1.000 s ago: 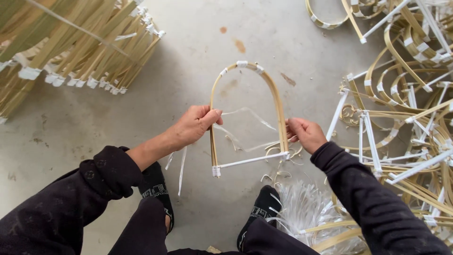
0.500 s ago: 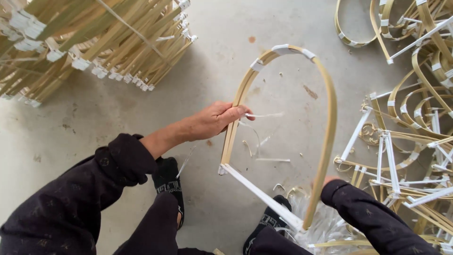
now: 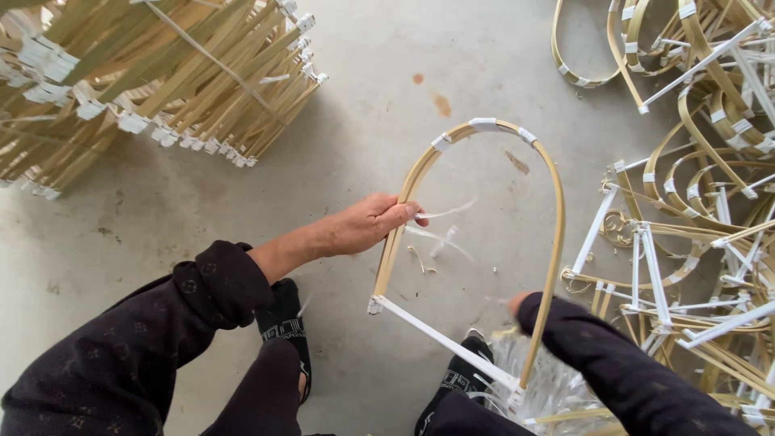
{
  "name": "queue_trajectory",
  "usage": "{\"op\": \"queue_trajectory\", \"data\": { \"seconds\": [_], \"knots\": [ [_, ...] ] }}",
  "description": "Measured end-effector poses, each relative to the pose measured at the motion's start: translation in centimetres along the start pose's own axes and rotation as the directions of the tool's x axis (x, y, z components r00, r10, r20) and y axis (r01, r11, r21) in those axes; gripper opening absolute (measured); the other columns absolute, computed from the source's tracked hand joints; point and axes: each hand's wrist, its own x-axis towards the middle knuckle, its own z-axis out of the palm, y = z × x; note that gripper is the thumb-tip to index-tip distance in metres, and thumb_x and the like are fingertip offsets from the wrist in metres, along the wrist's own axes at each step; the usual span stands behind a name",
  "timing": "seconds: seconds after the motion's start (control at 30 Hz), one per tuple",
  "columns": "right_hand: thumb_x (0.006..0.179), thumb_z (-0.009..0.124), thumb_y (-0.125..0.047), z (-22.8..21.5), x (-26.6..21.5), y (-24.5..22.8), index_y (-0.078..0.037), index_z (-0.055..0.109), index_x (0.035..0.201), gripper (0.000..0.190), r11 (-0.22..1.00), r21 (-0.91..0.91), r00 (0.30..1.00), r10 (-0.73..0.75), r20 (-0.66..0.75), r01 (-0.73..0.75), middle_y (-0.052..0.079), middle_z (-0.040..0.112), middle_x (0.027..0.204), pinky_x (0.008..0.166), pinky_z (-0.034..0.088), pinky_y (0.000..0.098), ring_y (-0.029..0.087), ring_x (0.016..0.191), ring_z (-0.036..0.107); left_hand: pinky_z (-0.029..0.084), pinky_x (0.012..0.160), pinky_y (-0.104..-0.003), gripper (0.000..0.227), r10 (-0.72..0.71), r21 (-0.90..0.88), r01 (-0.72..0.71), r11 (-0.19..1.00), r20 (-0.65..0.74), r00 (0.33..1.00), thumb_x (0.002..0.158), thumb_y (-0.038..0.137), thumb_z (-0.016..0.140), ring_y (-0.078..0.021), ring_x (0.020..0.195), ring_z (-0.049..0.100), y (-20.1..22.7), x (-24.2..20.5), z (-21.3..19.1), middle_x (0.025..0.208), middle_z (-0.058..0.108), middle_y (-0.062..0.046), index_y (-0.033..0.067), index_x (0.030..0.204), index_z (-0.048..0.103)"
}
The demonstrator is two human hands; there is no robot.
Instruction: The recorder is seen assembling small rectangular bamboo or wood frames using pre-cut curved and straight components, securing them with thin white ties or strips.
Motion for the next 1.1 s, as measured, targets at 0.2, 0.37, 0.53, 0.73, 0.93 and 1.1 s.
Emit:
{"op": "queue_trajectory", "data": {
  "seconds": [0.2,0.37,0.53,0.73,0.93,1.1],
  "knots": [
    [0.074,0.083,-0.042,-26.6,-21.6,-10.6,-0.010,0.053,0.140,0.080,0.784,0.568,0.709,0.250,-0.659,0.251,0.015,0.066,0.128,0.096,0.054,0.0405,0.029,0.116,0.068,0.048,0.083,-0.034,0.053,-0.165,0.032,0.164,0.986,0.039,0.985,0.106,0.043,0.039,-0.0180,0.091,0.056,0.9,0.8,2.4,0.093,0.058,-0.007,0.0055,0.120,0.075],
    [0.086,0.079,-0.035,-27.9,-21.2,-15.8,0.001,0.041,0.150,0.083,0.725,0.139,0.238,-0.035,-0.971,0.675,0.015,0.058,0.121,0.098,0.045,0.0418,0.030,0.113,0.055,0.051,0.091,-0.034,0.051,-0.111,0.002,0.112,0.994,0.147,0.983,0.105,0.041,0.039,-0.0176,0.101,0.064,2.2,2.6,5.3,0.108,0.073,-0.009,0.0046,0.116,0.072],
    [0.104,0.058,-0.031,-20.0,-17.8,-7.6,-0.010,0.078,0.120,0.033,0.099,0.888,0.857,0.236,-0.458,0.448,-0.006,0.050,0.065,0.052,0.040,0.0271,0.008,0.057,0.045,0.051,0.092,-0.037,0.047,-0.213,0.169,0.207,0.964,0.018,0.977,0.103,0.039,0.041,-0.0204,0.103,0.065,-3.3,4.4,2.6,0.107,0.073,-0.010,0.0061,0.117,0.072],
    [0.097,0.067,-0.040,-13.1,-16.6,2.0,-0.009,0.082,0.105,0.036,0.464,0.844,0.720,0.485,-0.496,0.268,0.004,0.079,0.089,0.077,0.056,0.0304,0.014,0.081,0.071,0.051,0.085,-0.048,0.039,-0.311,0.426,0.391,0.816,-0.245,0.918,0.103,0.037,0.045,-0.0341,0.092,0.067,-10.8,9.7,2.4,0.092,0.071,-0.018,0.0049,0.107,0.066],
    [0.092,0.069,-0.046,-13.7,-16.4,6.4,-0.008,0.073,0.107,0.041,0.545,0.808,0.423,0.802,-0.422,-0.227,0.016,0.074,0.093,0.077,0.054,0.0468,0.036,0.087,0.070,0.047,0.088,-0.053,0.034,-0.227,0.653,0.425,0.627,-0.368,0.902,0.103,0.037,0.050,-0.0396,0.098,0.065,-12.9,12.2,1.3,0.100,0.070,-0.018,0.0093,0.121,0.058],
    [0.088,0.074,-0.038,-12.8,-14.7,8.4,-0.008,0.067,0.107,0.037,0.596,0.716,0.422,0.791,-0.443,-0.364,0.016,0.073,0.095,0.081,0.055,0.0494,0.038,0.091,0.070,0.039,0.104,-0.052,0.051,-0.029,0.846,0.347,0.404,-0.367,0.930,0.094,0.038,0.065,-0.0341,0.122,0.053,-8.4,11.3,1.4,0.127,0.060,-0.015,0.0084,0.133,0.053]
  ]
}}
